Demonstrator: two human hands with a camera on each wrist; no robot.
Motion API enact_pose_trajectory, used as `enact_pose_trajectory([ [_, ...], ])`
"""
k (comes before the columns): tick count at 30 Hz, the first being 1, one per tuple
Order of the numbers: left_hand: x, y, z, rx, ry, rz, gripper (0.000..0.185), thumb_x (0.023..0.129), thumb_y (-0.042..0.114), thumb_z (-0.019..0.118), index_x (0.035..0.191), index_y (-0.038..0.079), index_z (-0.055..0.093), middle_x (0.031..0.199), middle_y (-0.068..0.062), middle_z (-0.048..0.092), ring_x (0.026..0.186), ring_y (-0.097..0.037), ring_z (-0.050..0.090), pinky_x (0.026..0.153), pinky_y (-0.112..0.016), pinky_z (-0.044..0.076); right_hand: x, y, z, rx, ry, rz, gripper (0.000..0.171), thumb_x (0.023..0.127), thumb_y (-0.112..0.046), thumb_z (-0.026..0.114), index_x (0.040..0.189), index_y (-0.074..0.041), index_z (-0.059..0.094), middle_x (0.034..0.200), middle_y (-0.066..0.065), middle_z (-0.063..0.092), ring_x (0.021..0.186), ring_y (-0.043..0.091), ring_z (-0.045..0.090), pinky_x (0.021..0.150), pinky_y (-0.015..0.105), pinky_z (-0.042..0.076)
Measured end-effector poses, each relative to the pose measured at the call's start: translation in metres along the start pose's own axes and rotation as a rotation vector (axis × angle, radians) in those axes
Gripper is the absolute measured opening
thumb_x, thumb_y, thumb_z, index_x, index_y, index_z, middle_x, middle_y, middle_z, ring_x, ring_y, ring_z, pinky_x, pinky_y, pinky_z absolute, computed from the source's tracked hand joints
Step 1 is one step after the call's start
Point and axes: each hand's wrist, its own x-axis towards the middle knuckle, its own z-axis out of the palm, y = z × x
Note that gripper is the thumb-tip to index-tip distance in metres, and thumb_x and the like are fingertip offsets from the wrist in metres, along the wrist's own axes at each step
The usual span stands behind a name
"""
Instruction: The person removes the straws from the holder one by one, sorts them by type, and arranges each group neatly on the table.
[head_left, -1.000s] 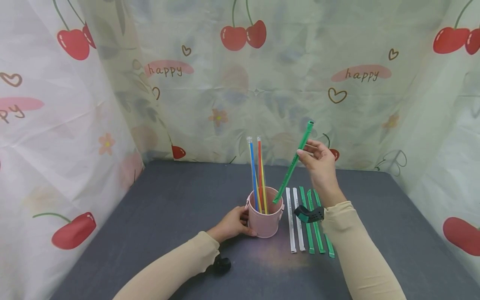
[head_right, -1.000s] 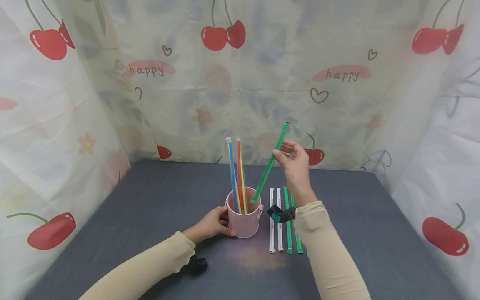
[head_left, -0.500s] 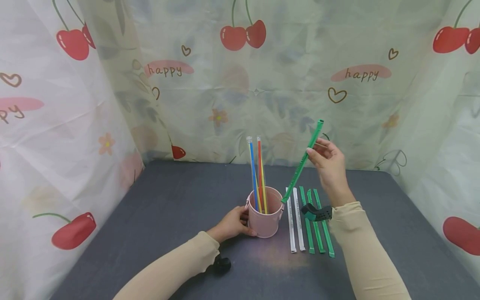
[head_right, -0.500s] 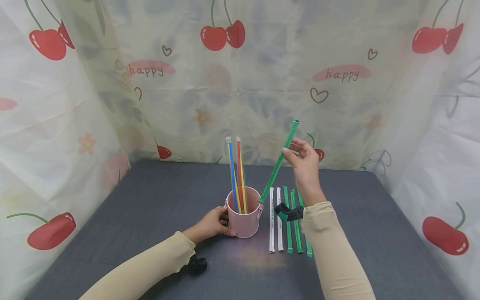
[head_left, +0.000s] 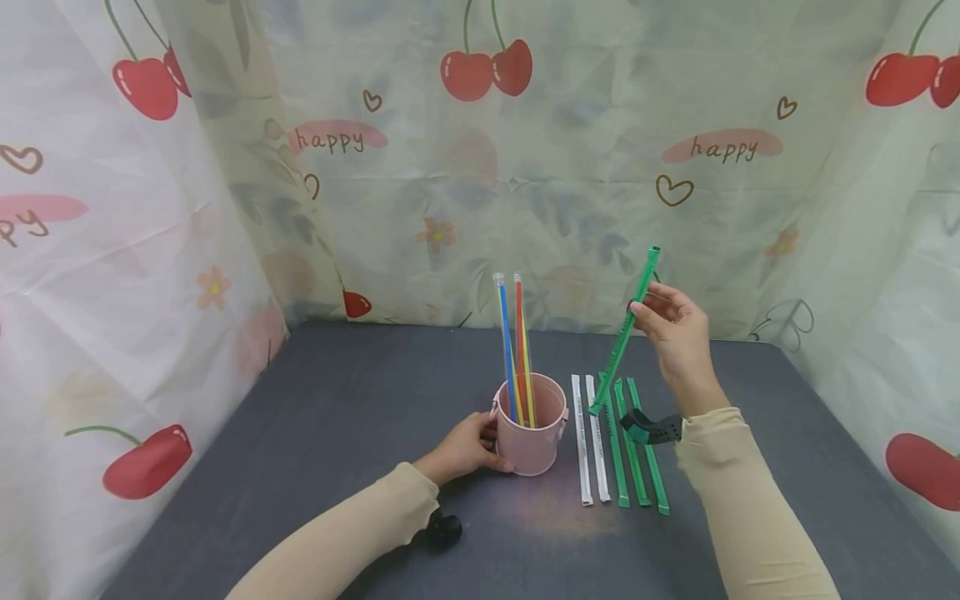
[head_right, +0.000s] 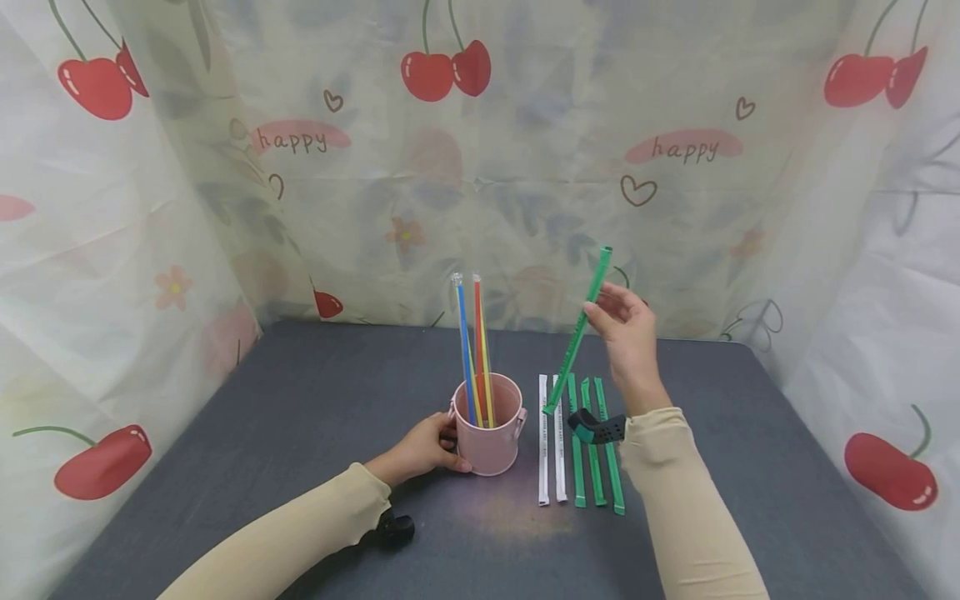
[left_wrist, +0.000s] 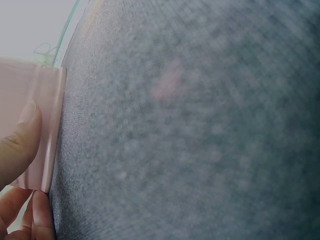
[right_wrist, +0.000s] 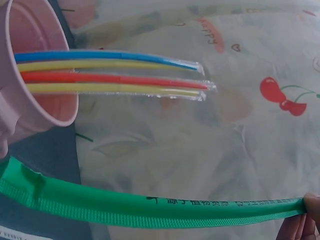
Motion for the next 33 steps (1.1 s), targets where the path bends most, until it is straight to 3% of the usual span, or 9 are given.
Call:
enact_pose_trajectory([
  [11,0.0,0.0,0.0,-0.003,-0.005,0.012,0.07,0.071,0.009,0.086,0.132,0.003,0.053,0.119,-0.013,0.058,0.109,-0.028,0.06,0.094,-0.044,0.052,0.0,0.005,-0.015,-0.134,0.025,0.031,0.022,0.088,0.001,0.066,0.106,-0.011,0.063,0.091,-0.003,0.058,0.08,0.006,0.057,0.072,0.013,0.053],
  [16,0.0,0.0,0.0,-0.009,-0.009,0.012,0.07,0.071,0.009,0.086,0.132,0.003,0.053,0.119,-0.013,0.059,0.109,-0.028,0.06,0.095,-0.044,0.051,0.001,0.008,-0.022,-0.234,0.026,0.065,0.026,0.089,-0.002,0.066,0.114,-0.006,0.061,0.091,-0.003,0.054,0.082,0.005,0.054,0.072,0.011,0.052],
  [24,0.001,-0.001,0.0,-0.009,-0.005,0.007,0.071,0.071,0.009,0.086,0.133,0.003,0.053,0.12,-0.013,0.059,0.11,-0.028,0.059,0.097,-0.045,0.05,0.0,0.017,-0.036,-0.411,-0.013,0.091,0.046,0.092,-0.009,0.064,0.134,0.005,0.049,0.097,-0.007,0.052,0.091,0.002,0.052,0.076,0.01,0.051],
  [33,0.0,0.0,0.0,-0.013,-0.003,0.001,0.07,0.071,0.009,0.086,0.132,0.002,0.052,0.121,-0.013,0.06,0.11,-0.028,0.059,0.096,-0.045,0.05,0.003,0.032,-0.052,-0.572,-0.024,0.103,0.05,0.095,-0.012,0.061,0.14,0.003,0.045,0.102,-0.01,0.052,0.091,-0.004,0.052,0.08,0.01,0.05],
])
